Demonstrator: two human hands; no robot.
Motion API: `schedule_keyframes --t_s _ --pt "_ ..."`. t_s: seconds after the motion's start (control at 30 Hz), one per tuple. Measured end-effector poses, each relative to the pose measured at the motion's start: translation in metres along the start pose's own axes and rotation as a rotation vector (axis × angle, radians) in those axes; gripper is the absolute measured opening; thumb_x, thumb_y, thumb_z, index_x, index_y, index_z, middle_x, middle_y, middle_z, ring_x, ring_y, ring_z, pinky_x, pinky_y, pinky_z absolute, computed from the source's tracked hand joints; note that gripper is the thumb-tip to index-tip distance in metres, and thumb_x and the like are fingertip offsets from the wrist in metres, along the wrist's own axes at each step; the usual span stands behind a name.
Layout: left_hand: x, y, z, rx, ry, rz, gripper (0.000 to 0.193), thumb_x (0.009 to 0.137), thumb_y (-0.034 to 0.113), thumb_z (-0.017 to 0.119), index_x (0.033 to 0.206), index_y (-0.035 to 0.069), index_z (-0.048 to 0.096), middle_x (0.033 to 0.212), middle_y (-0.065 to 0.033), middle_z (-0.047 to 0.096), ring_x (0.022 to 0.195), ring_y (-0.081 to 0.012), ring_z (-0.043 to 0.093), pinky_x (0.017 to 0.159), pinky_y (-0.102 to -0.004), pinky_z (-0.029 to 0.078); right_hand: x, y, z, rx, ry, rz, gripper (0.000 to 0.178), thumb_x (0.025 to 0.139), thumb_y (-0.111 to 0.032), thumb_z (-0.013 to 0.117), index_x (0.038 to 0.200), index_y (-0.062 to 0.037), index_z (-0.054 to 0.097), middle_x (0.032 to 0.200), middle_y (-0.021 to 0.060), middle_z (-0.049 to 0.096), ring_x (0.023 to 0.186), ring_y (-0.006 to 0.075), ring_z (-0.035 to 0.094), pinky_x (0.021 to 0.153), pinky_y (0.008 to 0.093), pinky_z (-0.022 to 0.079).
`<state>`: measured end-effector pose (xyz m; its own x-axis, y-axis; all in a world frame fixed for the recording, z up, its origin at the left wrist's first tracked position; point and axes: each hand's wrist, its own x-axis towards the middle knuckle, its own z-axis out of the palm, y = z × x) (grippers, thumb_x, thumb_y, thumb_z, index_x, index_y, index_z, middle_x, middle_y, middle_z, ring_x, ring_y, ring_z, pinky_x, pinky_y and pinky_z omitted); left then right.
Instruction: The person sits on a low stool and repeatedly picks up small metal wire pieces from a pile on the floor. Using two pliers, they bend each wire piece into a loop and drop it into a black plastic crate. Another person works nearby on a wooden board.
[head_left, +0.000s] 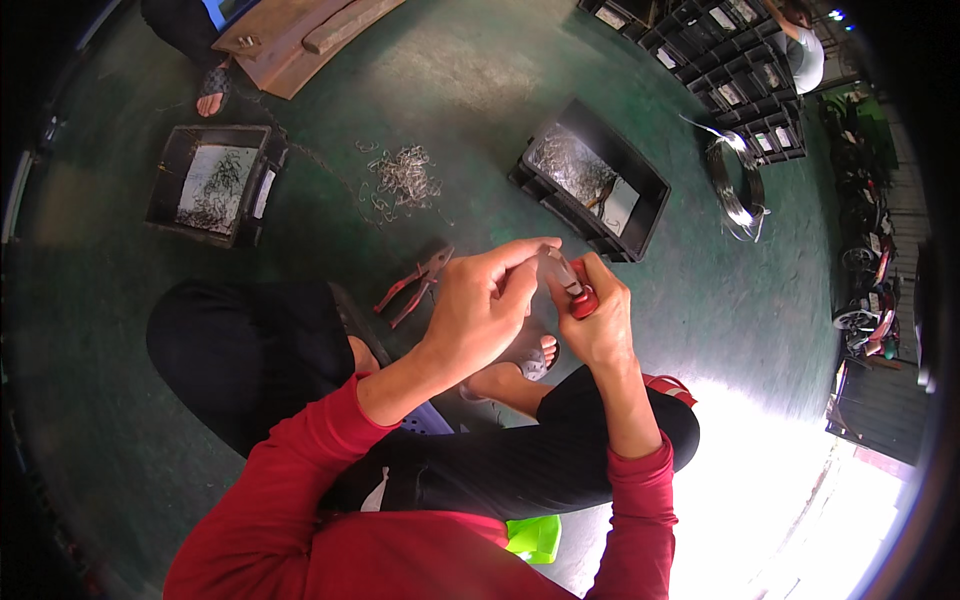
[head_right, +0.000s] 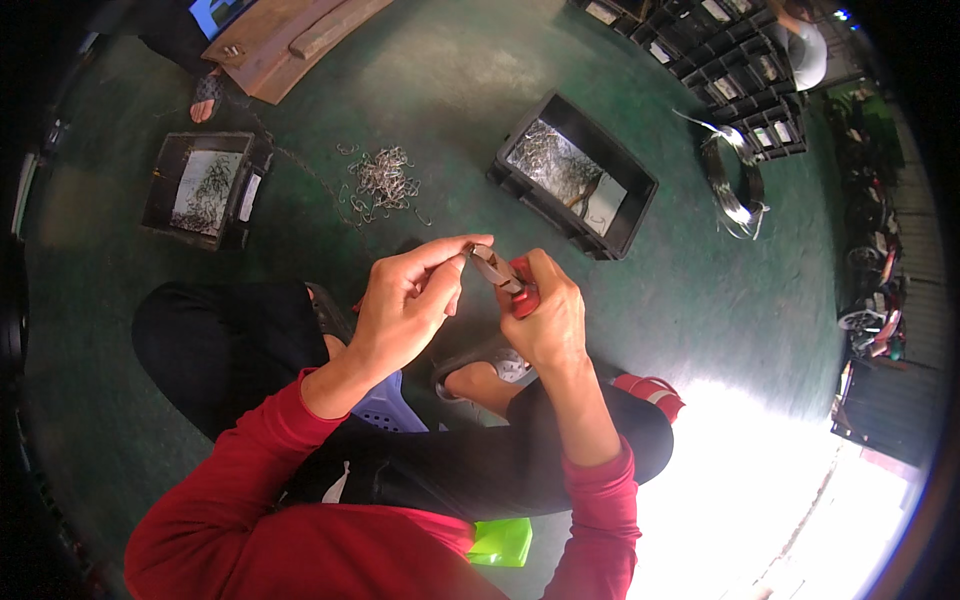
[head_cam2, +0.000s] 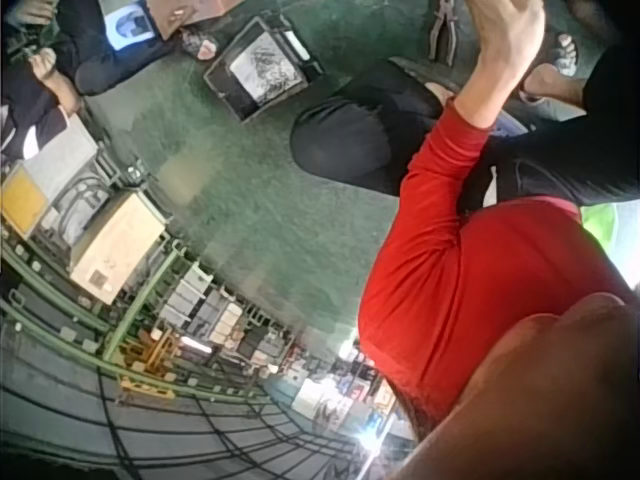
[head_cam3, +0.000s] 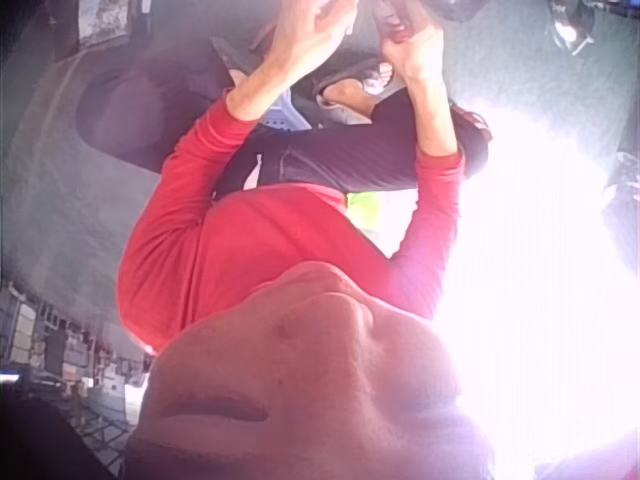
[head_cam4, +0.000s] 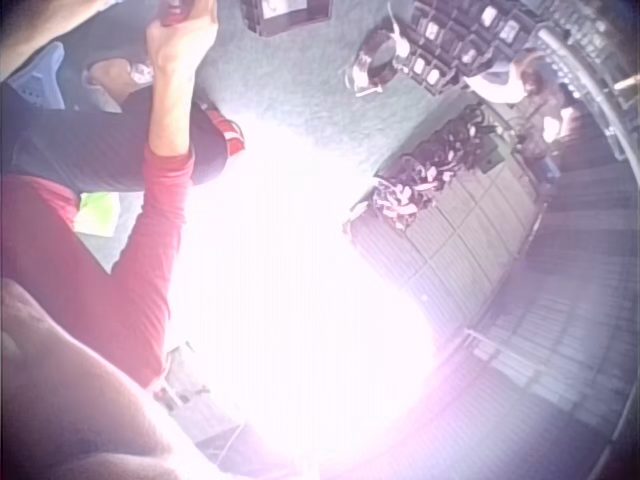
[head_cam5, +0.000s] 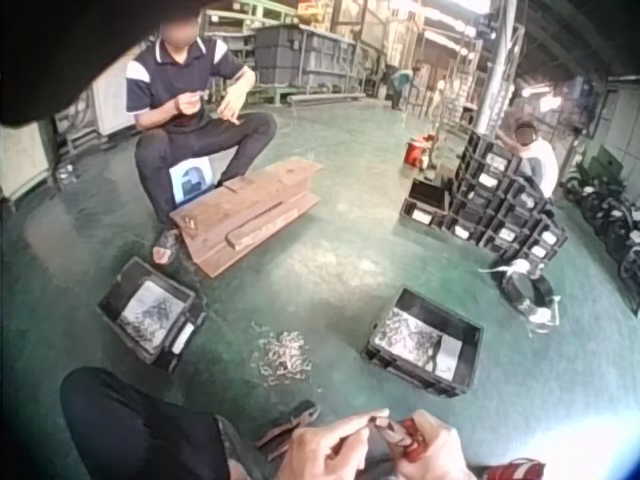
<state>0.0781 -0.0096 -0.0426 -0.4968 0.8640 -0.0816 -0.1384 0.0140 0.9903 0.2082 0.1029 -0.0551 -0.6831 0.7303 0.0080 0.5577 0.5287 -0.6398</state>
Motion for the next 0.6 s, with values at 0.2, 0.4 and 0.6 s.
schedule_keyframes --t_s 0.2,0.4,0.6 --pt "0.016 0.001 -0.014 -0.043 -0.090 0.014 0.026 0.098 0.012 0.048 0.118 0.003 0.062 0.077 -0.0005 0.063 0.071 -0.0072 0.062 0.056 -0.0196 0.045 0.005 -0.005 -0.015 0.160 -0.139 -0.011 0.020 0.079 -0.008 0.071 0.090 -0.0007 0.056 0.080 0.0184 0.063 0.073 0.0359 0.060 0.065 0.0378 0.047" --pt "0.030 -0.007 -0.026 -0.255 0.071 -0.036 0.019 0.098 0.017 0.052 0.104 0.002 0.062 0.104 -0.0079 0.066 0.101 -0.0187 0.065 0.075 -0.0308 0.053 0.000 -0.010 -0.021 0.475 -0.452 0.228 0.020 0.087 -0.015 0.067 0.098 -0.0021 0.059 0.079 0.0036 0.062 0.075 0.0111 0.058 0.068 0.0295 0.047" --pt "0.031 -0.009 -0.024 -0.448 0.148 -0.016 0.019 0.092 0.012 0.063 0.107 0.002 0.068 0.096 -0.0034 0.065 0.083 -0.0101 0.060 0.076 -0.0273 0.051 -0.006 -0.019 -0.016 0.999 -0.874 0.405 0.028 0.093 -0.023 0.062 0.107 0.0000 0.057 0.098 0.0107 0.065 0.092 0.0181 0.062 0.082 0.0308 0.049"
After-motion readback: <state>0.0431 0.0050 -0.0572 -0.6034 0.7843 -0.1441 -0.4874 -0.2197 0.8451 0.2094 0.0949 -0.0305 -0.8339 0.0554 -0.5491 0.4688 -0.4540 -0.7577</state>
